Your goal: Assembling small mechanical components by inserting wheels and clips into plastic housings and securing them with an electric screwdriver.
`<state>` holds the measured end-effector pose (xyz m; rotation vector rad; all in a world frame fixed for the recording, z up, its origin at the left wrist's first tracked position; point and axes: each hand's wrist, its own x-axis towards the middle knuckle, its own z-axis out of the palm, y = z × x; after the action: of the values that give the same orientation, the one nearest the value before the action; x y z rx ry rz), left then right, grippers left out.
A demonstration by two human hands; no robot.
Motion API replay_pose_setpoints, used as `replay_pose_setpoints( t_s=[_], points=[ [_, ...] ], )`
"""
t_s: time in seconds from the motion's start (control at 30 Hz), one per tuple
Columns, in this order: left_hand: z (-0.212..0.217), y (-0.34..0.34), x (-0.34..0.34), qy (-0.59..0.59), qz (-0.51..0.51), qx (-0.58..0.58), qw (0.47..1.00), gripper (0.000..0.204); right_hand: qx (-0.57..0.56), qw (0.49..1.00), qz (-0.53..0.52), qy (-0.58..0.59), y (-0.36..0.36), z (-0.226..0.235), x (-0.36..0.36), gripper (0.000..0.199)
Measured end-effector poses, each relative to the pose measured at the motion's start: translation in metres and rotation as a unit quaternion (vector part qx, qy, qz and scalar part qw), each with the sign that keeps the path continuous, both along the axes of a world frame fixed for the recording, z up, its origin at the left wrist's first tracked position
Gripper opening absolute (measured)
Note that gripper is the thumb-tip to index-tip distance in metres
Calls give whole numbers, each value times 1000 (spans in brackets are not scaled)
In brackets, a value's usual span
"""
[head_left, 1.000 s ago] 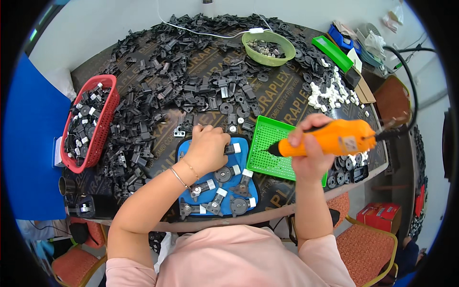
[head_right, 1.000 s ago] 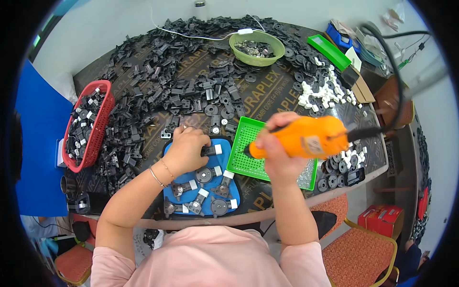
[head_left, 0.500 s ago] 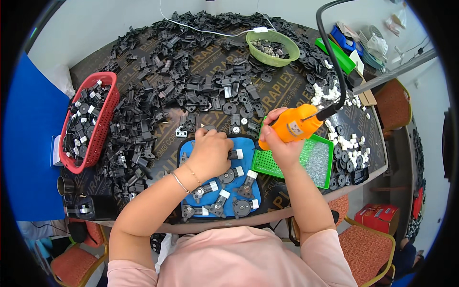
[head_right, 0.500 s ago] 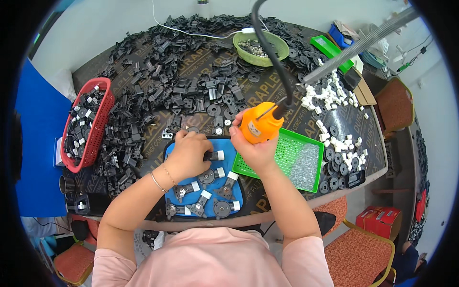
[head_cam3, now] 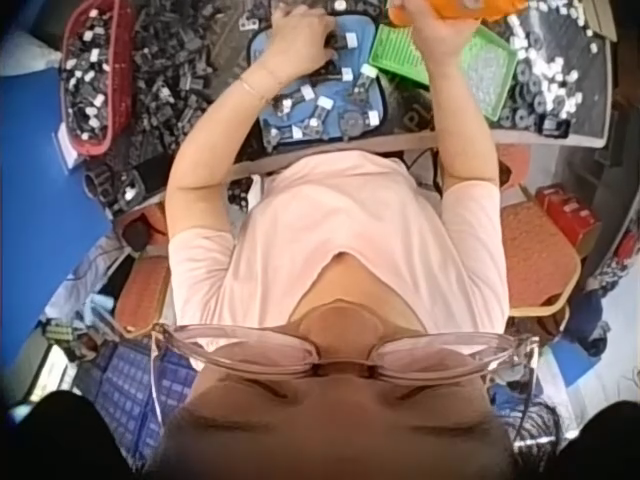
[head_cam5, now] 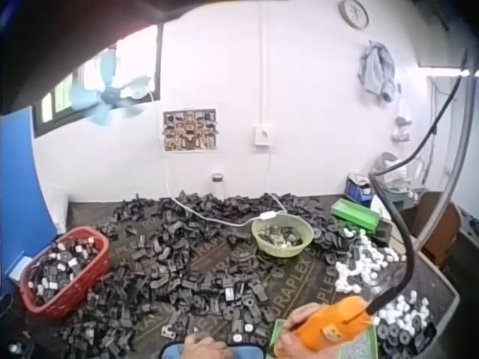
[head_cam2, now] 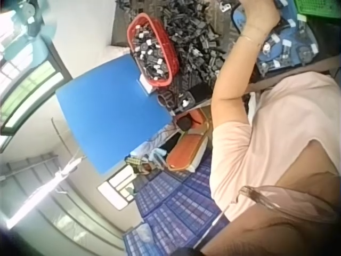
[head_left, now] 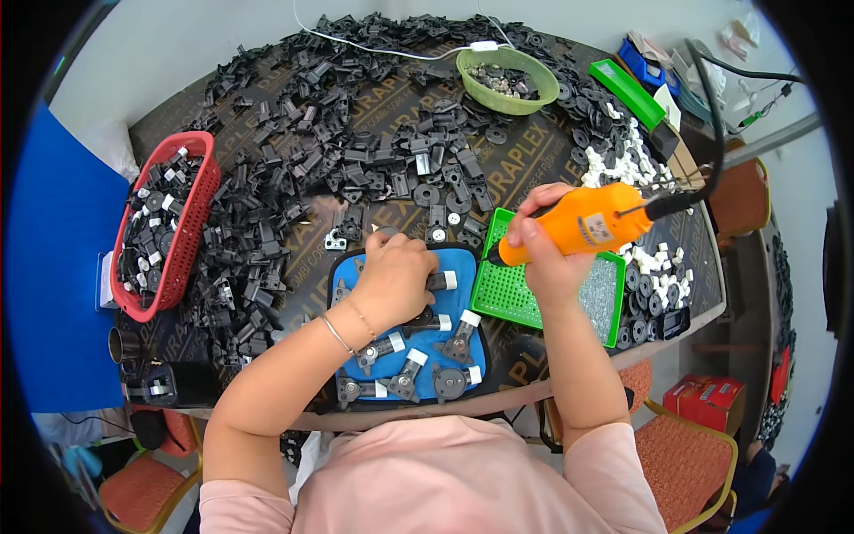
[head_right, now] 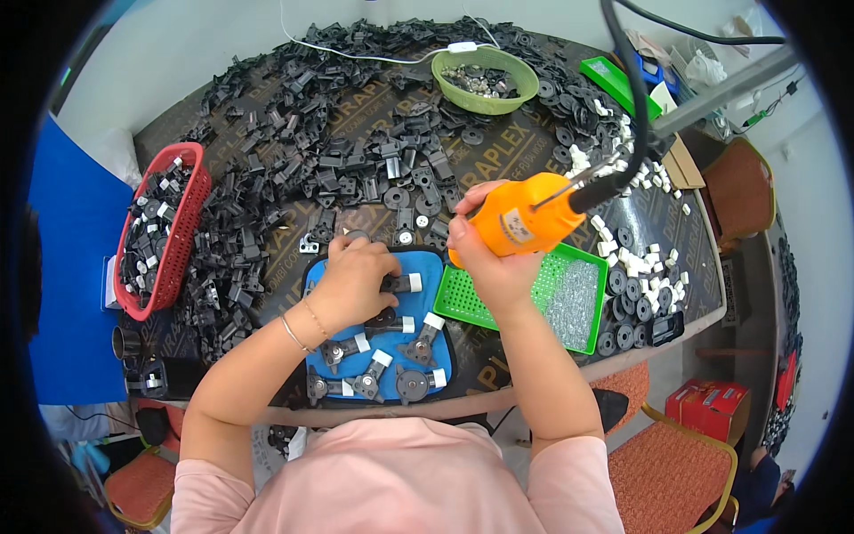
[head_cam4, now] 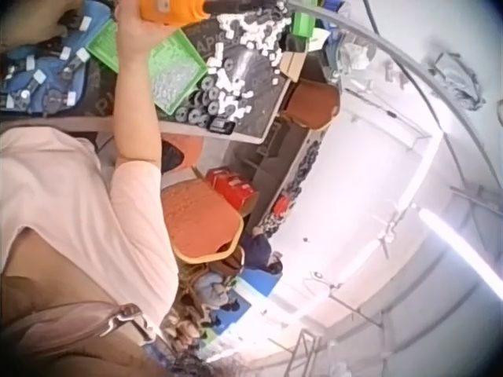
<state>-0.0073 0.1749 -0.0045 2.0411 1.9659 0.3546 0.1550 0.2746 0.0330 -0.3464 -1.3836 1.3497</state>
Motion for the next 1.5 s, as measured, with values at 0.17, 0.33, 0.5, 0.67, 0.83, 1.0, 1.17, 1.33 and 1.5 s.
replay_pose_setpoints(
  t_s=[0.17,0.33,0.5,0.67,0.83,1.0,1.17,1.33,1.5],
  points=[
    [9,-14,5,-4,21,17,1000,37,6,999,17,28,-8,11,11,28],
    [18,-40,3,-29,41,59,997,46,13,999,11,38,-13,14,28,28],
    [18,-63,8,-58,71,65,994,53,8,998,-24,59,-13,15,44,27],
    [11,-65,12,-40,59,81,994,46,-6,996,-26,85,-15,19,52,28],
    [16,-61,13,-35,29,96,994,40,-5,994,-66,85,-11,20,70,27],
    [41,-20,-2,-33,16,132,991,39,-6,989,-117,94,6,12,96,28],
    [44,97,-18,-16,13,164,986,29,-32,980,-158,113,13,2,109,27],
    [35,221,-16,22,45,145,988,23,-28,978,-184,93,15,-1,116,27],
    [27,288,-8,51,76,103,990,39,-1,978,-186,91,25,-5,133,29]
  ],
)
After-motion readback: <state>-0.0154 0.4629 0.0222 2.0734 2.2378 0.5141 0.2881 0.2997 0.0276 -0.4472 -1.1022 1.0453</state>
